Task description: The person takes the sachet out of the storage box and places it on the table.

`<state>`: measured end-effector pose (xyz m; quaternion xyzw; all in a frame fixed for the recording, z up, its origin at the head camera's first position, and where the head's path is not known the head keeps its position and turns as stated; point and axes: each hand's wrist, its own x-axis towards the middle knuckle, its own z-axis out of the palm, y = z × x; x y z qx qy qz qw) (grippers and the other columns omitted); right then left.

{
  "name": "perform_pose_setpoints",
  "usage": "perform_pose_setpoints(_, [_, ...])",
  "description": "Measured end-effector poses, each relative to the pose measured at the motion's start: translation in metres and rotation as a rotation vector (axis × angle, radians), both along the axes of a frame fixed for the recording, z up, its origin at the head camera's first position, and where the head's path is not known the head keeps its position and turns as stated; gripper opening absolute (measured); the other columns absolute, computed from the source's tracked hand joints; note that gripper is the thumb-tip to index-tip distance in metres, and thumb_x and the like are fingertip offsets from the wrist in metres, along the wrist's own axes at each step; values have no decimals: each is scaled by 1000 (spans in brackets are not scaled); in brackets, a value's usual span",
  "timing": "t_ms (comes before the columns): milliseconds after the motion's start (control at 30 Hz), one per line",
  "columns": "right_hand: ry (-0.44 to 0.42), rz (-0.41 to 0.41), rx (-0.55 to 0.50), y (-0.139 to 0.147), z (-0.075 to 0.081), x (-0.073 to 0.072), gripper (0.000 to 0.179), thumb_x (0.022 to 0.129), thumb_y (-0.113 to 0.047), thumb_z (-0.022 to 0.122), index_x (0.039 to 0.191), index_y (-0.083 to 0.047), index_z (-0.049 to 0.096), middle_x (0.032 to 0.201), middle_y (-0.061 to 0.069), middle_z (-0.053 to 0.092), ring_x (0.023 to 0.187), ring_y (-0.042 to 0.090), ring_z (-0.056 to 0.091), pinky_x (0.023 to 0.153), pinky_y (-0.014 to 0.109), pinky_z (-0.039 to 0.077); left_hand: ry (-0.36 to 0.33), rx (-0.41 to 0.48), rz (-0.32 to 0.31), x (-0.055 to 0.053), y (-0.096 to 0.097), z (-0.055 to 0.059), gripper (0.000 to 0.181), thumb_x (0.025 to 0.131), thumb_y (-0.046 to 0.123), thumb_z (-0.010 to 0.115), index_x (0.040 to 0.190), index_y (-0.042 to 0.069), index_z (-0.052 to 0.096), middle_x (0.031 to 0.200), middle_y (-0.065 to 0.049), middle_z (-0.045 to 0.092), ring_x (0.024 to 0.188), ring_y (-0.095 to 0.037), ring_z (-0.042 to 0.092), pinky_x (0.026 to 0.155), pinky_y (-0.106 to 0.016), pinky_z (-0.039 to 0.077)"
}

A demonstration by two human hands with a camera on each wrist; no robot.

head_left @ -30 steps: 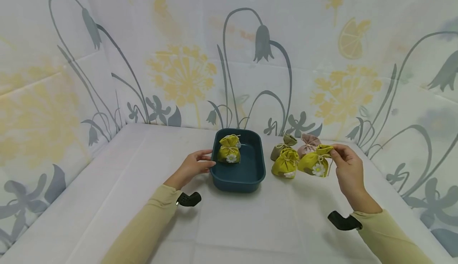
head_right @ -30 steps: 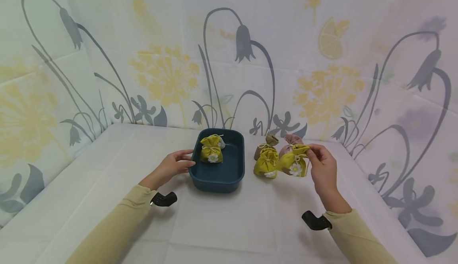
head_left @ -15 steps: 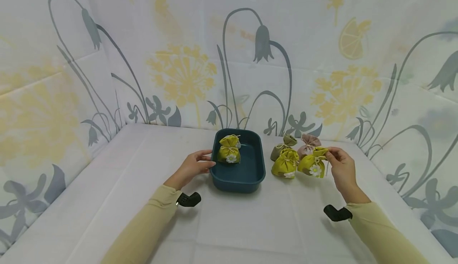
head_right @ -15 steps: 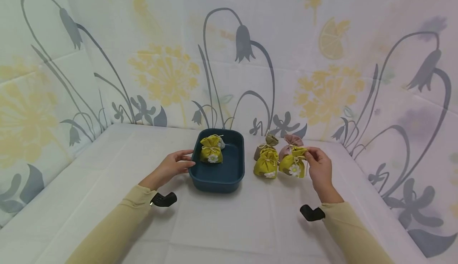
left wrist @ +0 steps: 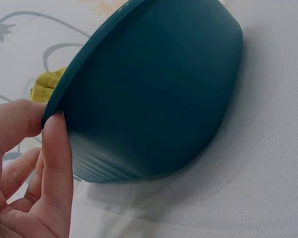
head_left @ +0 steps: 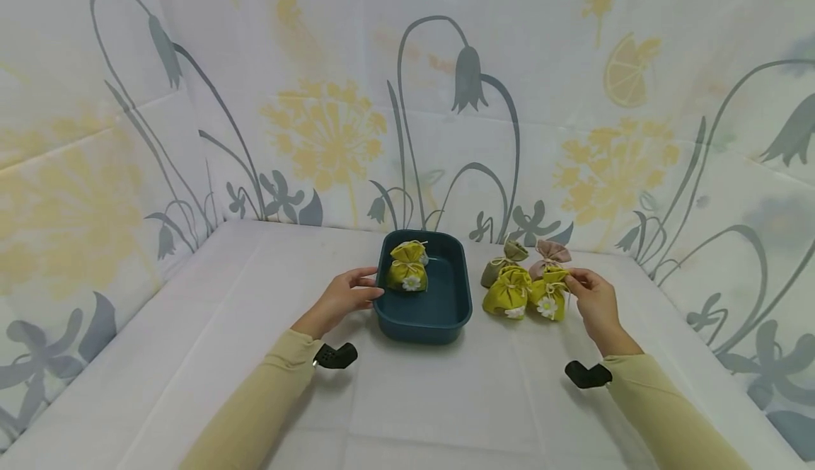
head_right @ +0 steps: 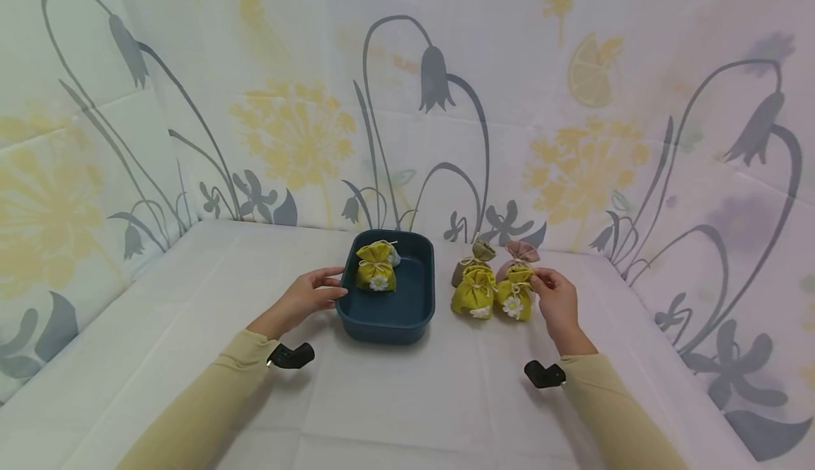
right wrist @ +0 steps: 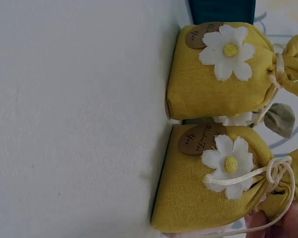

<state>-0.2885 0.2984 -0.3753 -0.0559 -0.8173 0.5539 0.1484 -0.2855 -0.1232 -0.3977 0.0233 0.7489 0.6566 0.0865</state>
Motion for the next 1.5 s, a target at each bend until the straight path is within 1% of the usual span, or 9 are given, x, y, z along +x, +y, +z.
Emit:
perform_pose_setpoints(200, [-76,-27,-11,5,3,2,40,96,-18,53,125,9,51,84,-18,55,74,-8,55,95,37,43,1,-10,-2,0,-1,0,58,85,11,68,138,8,45,121,-18,51,89,-19,61,79,-31,53])
perform_pose_setpoints(433, [-123,-77,-4,11,8,8,49,93,-32,57,128,2,53,96,-11,55,79,-2,55,98,45,40,-2,-10,-2,-1,0,1,57,85,11,68,138,9,45,121,-18,51,89,-19,60,79,-31,53])
perform_pose_setpoints(533, [-109,-84,11,14,8,11,46,92,-33,59,125,-1,56,97,-9,57,85,3,58,95,45,41,0,-7,-3,-2,0,2,57,85,10,68,138,9,45,120,-17,51,87,-17,60,79,-31,53])
perform_pose_setpoints(633, [-97,-92,15,15,9,15,43,91,-34,60,122,-4,59,96,-9,59,85,4,58,93,43,44,0,-4,-6,-1,1,3,57,85,10,68,138,9,45,120,-17,51,87,-17,60,79,-31,53])
perform_pose_setpoints(867, [-73,-52,95,9,15,27,46,93,-33,57,125,0,55,89,-17,58,79,-5,54,87,39,44,-3,-21,0,0,1,3,58,85,10,68,138,10,45,121,-17,52,88,-17,61,79,-31,53])
perform_pose_setpoints(1100, [-39,1,89,0,20,33,47,94,-30,56,126,4,53,88,-16,59,77,-7,53,92,49,39,-13,-23,12,0,1,1,57,85,10,69,138,9,46,121,-17,52,88,-18,61,79,-31,53])
perform_pose_setpoints(1300, [-5,46,105,-12,27,37,45,94,-28,56,124,6,54,96,-8,61,81,-4,55,91,45,41,-14,-29,8,-1,1,0,58,85,11,69,138,10,46,121,-17,52,89,-18,60,80,-31,53])
perform_pose_setpoints(1367, [7,61,113,-17,28,38,44,94,-28,56,123,6,55,97,-8,61,83,-2,56,90,39,44,-13,-27,10,-1,1,0,57,85,11,69,137,10,46,121,-17,52,88,-18,60,79,-31,53])
perform_pose_setpoints(1500, [35,95,125,-25,30,37,41,94,-25,57,121,6,56,97,-9,60,86,2,57,82,22,48,-10,-31,16,-1,0,2,58,85,10,69,137,10,46,120,-16,52,87,-17,61,78,-31,53])
